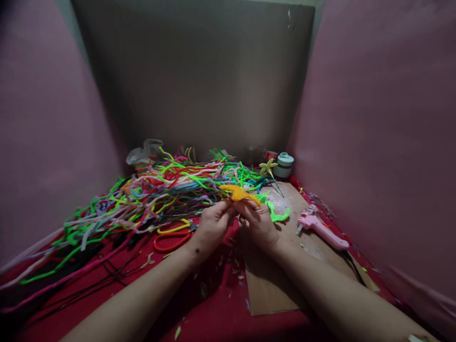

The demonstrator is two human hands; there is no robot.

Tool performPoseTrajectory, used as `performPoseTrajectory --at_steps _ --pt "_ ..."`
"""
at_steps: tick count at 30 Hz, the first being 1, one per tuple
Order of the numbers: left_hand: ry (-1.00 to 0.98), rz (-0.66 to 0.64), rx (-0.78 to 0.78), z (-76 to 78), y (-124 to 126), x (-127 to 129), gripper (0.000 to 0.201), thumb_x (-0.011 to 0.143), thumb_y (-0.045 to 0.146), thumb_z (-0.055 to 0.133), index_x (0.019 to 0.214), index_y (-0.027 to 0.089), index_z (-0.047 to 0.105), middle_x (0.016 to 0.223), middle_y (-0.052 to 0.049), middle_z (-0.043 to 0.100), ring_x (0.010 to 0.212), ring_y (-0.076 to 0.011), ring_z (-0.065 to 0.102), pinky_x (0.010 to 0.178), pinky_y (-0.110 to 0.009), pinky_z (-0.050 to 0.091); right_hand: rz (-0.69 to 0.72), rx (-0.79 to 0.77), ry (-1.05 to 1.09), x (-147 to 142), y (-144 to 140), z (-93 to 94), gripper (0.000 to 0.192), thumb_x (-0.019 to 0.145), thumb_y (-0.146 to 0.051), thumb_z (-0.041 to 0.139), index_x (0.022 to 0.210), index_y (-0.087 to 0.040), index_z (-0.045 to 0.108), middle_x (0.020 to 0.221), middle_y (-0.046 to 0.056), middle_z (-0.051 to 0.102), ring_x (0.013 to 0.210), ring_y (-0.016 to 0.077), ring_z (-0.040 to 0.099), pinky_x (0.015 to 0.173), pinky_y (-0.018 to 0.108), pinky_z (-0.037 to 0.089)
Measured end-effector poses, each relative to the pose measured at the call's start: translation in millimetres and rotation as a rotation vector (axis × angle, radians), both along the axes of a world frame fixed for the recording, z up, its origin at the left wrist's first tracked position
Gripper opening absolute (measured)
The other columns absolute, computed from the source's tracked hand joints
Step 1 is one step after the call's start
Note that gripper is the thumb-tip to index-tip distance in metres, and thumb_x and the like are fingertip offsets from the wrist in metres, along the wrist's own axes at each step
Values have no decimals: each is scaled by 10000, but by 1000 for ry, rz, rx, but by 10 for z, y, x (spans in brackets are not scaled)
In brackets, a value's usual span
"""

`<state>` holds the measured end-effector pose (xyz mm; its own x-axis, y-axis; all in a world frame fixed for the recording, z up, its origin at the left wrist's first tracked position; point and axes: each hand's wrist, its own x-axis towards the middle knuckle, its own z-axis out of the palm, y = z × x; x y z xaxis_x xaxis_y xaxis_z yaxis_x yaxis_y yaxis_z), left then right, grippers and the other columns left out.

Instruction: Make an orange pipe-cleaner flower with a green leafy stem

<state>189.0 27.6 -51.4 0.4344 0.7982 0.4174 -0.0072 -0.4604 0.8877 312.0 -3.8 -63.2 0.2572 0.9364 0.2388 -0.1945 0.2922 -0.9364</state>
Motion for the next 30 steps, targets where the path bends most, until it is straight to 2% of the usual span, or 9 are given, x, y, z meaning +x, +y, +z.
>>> performPoseTrajectory --at_steps 3,6,12,17,20,22,24,27,30 --pt "-132 -123 -289 54 -43 -20 183 776 302 569 643 177 565 474 59 436 407 -65 342 438 -197 287 123 4 17 -12 -12 19 189 700 -392 685 623 -225 639 565 5 531 504 125 427 479 271 381" --pt "-194 -200 -457 115 -85 -38 257 734 359 626 602 161 529 443 68 424 347 -36 296 367 -181 208 172 34 71 -29 -10 38 136 704 -363 676 713 -228 675 636 14 585 531 133 481 510 282 421" --pt "-295 -359 -637 131 -105 -61 284 743 404 656 700 156 526 466 82 421 314 -14 255 317 -147 187 292 19 143 -31 4 56 226 711 -359 658 883 -212 678 644 -2 619 540 141 552 557 296 467" --pt "-338 -427 -775 118 -82 -95 220 728 326 682 757 156 546 446 104 364 318 -3 168 303 -121 184 344 7 210 -18 25 64 215 656 -391 720 691 -193 644 590 -26 568 545 110 498 568 250 446" --pt "-328 -438 -803 123 -57 -108 210 719 284 685 846 174 560 471 105 392 324 -4 162 310 -116 177 321 -16 232 -24 30 73 238 616 -387 750 683 -188 637 604 -16 593 564 119 510 569 248 444" --pt "-289 -428 -768 132 -42 -107 234 740 311 664 917 186 574 482 98 414 330 -11 192 326 -121 175 318 -25 221 -25 33 73 254 615 -397 749 703 -186 639 609 -5 609 563 130 523 557 258 443" --pt "-199 -356 -655 142 -38 -102 254 759 353 637 937 176 599 485 77 448 340 -27 262 344 -139 199 333 -25 190 -21 38 64 250 654 -414 718 707 -182 641 576 0 598 527 132 515 525 263 428" --pt "-53 -139 -357 135 -54 -100 238 747 356 634 881 160 646 543 30 536 398 -67 387 399 -184 289 255 26 136 -8 46 37 194 709 -374 689 740 -184 672 588 -5 594 515 117 492 509 253 398" --pt "35 58 -41 86 -71 -119 158 713 274 661 853 199 671 670 -7 619 547 -123 514 535 -213 374 146 83 57 -8 38 10 137 730 -327 683 789 -205 704 658 -12 602 567 112 475 540 249 390"
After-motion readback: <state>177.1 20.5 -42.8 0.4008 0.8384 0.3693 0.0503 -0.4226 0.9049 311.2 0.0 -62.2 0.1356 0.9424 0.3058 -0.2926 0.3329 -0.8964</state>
